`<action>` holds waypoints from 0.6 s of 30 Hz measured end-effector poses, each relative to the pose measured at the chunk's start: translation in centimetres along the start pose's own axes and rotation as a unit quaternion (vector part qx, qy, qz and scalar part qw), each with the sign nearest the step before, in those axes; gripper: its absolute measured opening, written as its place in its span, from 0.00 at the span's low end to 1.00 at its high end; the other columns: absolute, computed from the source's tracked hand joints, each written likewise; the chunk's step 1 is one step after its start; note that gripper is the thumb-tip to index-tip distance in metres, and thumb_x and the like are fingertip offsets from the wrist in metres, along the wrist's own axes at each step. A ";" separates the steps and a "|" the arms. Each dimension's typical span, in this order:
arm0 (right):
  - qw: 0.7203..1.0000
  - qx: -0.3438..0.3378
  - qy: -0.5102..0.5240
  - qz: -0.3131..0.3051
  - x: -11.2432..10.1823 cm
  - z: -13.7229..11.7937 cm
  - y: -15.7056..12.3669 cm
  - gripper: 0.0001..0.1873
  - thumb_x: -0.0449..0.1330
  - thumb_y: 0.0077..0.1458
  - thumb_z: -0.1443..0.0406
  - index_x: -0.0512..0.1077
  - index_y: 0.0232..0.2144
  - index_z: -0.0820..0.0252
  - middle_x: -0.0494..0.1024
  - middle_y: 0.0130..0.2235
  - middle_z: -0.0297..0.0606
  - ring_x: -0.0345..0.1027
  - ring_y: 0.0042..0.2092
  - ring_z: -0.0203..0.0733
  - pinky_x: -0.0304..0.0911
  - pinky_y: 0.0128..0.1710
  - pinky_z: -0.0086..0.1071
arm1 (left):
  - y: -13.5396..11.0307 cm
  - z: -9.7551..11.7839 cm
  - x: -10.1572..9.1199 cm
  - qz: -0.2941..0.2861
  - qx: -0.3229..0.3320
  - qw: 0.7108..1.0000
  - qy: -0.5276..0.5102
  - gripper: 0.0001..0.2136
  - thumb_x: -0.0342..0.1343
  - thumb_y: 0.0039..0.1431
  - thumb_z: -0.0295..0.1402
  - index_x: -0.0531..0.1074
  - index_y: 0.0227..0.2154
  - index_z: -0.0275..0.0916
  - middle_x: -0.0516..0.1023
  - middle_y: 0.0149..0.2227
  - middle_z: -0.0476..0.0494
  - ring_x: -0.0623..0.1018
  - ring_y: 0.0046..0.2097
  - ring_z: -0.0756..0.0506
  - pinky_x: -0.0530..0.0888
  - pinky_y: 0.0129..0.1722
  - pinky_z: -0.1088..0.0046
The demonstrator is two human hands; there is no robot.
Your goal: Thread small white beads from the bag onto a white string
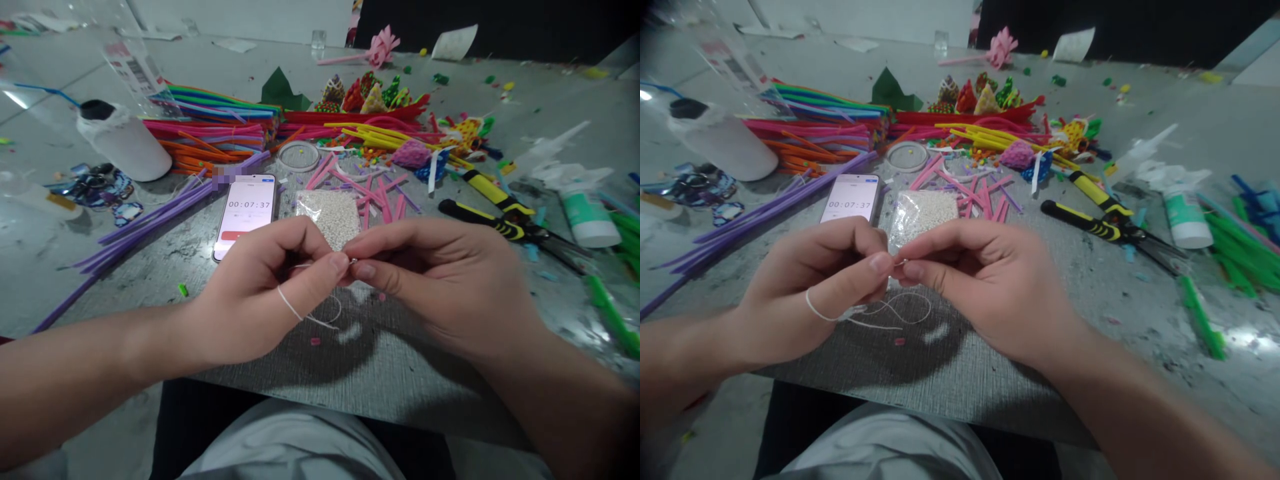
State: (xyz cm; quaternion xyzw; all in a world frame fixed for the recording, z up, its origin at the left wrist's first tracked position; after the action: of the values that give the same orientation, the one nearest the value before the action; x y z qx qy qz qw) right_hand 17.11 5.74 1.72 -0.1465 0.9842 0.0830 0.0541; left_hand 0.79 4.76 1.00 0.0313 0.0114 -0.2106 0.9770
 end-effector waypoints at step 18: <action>0.990 -0.084 -0.104 0.040 0.2 -1.5 -0.8 0.06 0.73 0.55 0.67 0.83 0.36 0.49 0.86 0.35 0.28 0.82 0.36 0.37 0.81 0.38 0.28 | -0.3 -0.1 -0.1 0.013 -0.028 0.999 -0.010 0.12 0.59 0.68 0.35 0.69 0.29 0.38 0.67 0.23 0.54 0.64 0.24 0.54 0.61 0.21 0.77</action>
State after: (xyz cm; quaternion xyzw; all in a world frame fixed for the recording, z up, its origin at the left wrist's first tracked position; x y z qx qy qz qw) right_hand 17.03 4.63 3.06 -0.1014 0.9679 0.1826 0.1398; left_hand 0.61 4.53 0.90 0.0020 0.0073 -0.1979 0.9802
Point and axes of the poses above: each hand's wrist, its own y-axis towards the middle knuckle, its own x-axis out of the palm, z = x × y, the point moved 6 cm from there along y, towards the middle knuckle
